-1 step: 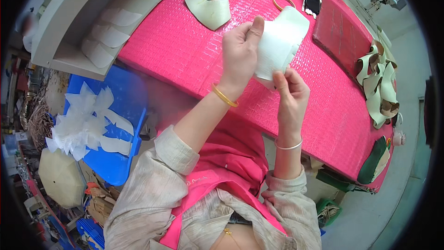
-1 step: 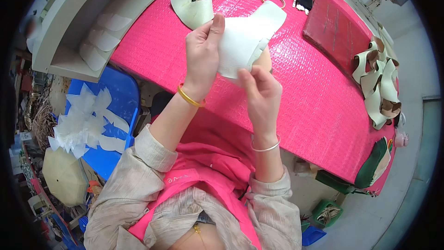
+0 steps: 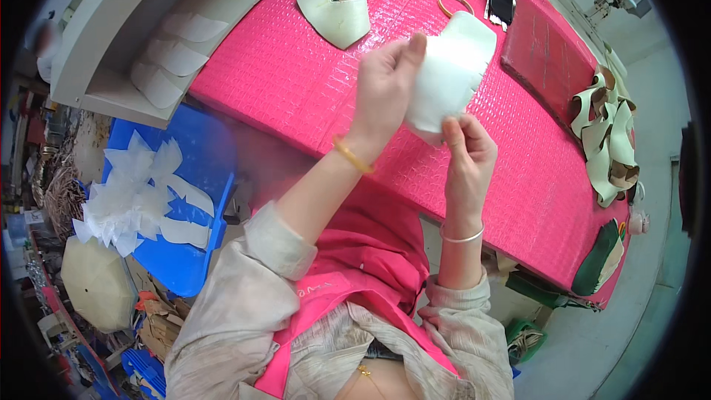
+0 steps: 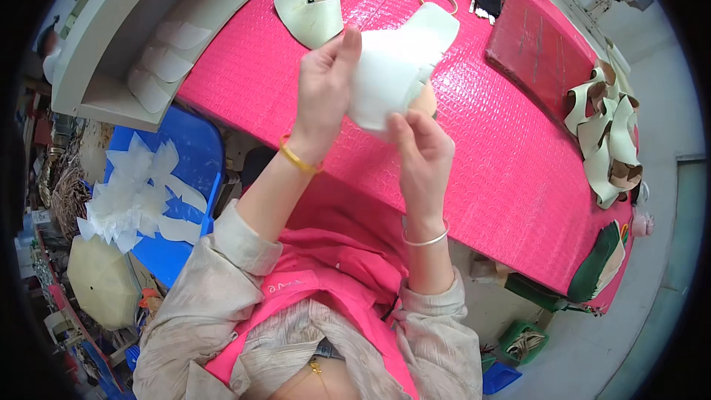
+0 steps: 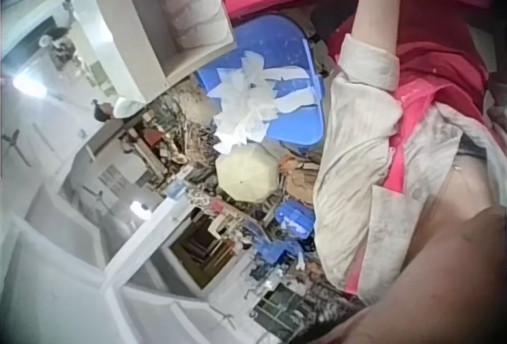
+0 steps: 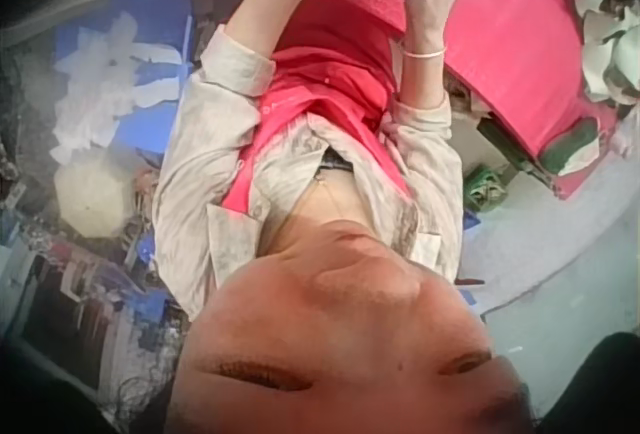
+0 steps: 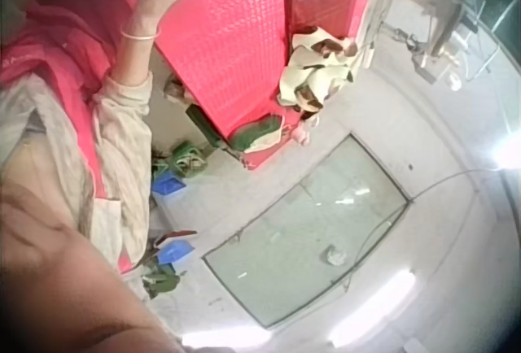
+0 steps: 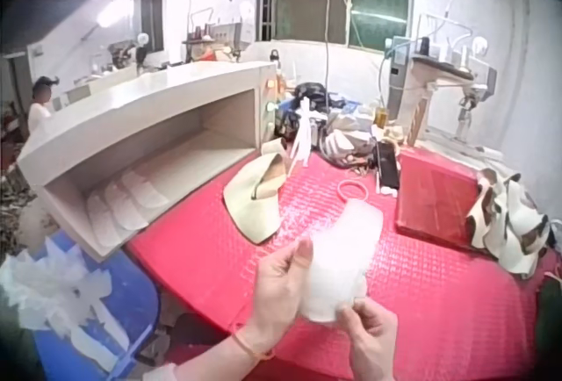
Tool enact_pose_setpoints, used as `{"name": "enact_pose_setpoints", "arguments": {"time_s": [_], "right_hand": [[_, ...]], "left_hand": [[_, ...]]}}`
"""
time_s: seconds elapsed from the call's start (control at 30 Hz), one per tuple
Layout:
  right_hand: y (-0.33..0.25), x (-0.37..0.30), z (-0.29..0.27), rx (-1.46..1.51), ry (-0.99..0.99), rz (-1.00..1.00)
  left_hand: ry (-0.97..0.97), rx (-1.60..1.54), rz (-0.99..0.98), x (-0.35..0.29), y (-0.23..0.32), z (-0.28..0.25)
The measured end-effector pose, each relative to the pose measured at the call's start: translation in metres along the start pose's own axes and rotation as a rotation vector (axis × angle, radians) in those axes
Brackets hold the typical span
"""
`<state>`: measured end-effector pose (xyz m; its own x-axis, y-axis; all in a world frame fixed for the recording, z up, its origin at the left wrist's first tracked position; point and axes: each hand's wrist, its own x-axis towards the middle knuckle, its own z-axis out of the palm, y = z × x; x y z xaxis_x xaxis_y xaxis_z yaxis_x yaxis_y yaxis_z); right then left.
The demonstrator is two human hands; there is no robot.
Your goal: Fitting together the upper components of a shoe.
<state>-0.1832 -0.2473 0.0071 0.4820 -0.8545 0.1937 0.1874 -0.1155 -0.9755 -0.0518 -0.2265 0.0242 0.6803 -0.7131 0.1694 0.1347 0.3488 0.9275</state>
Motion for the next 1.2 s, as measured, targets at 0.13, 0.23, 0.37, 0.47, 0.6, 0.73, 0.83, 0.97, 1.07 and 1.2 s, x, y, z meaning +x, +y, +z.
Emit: {"name": "enact_pose_setpoints", "arguments": {"time_s": [0.13, 0.23, 0.37, 0.47, 0.6, 0.73, 0.83, 0.97, 1.07, 1.2], "right_hand": [[0.003, 0.004, -0.03, 0.231, 0.026, 0.136], [-0.006, 0.015, -0.013, 0.187, 0.08, 0.225], [0.009, 0.025, -0.029, -0.015, 0.151, 0.217], [0.013, 0.029, -0.022, 0.059, 0.153, 0.382], [0.011, 0.025, -0.017, 0.361, 0.096, 0.36], [0.003, 0.02, -0.025, 0.408, -0.201, 0.235], [0.013, 0.025, -0.016, 0.04, -0.22, 0.134], [0.037, 0.031, 0.008, -0.658, 0.062, -0.492], [0.041, 0.038, 0.014, -0.739, 0.062, -0.596], [0.03, 0.027, 0.031, -0.683, -0.428, -0.322]], "left_hand": [[-0.37, 0.021, -0.157, -0.041, -0.006, -0.011], [-0.403, 0.076, -0.03, -0.061, -0.029, -0.004], [-0.292, 0.109, -0.031, -0.09, -0.028, 0.016], [-0.351, 0.003, -0.251, -0.088, -0.036, 0.003], [-0.386, -0.354, -0.53, -0.054, -0.016, -0.016], [-0.571, -0.251, -0.364, -0.035, -0.002, -0.035], [-0.378, 0.462, -0.026, -0.026, -0.006, -0.042], [-0.217, 0.883, 0.065, -0.03, -0.006, -0.037], [-0.016, 0.659, 0.253, -0.048, -0.015, -0.032], [-0.003, 0.798, 0.141, -0.019, -0.044, -0.051]]}}
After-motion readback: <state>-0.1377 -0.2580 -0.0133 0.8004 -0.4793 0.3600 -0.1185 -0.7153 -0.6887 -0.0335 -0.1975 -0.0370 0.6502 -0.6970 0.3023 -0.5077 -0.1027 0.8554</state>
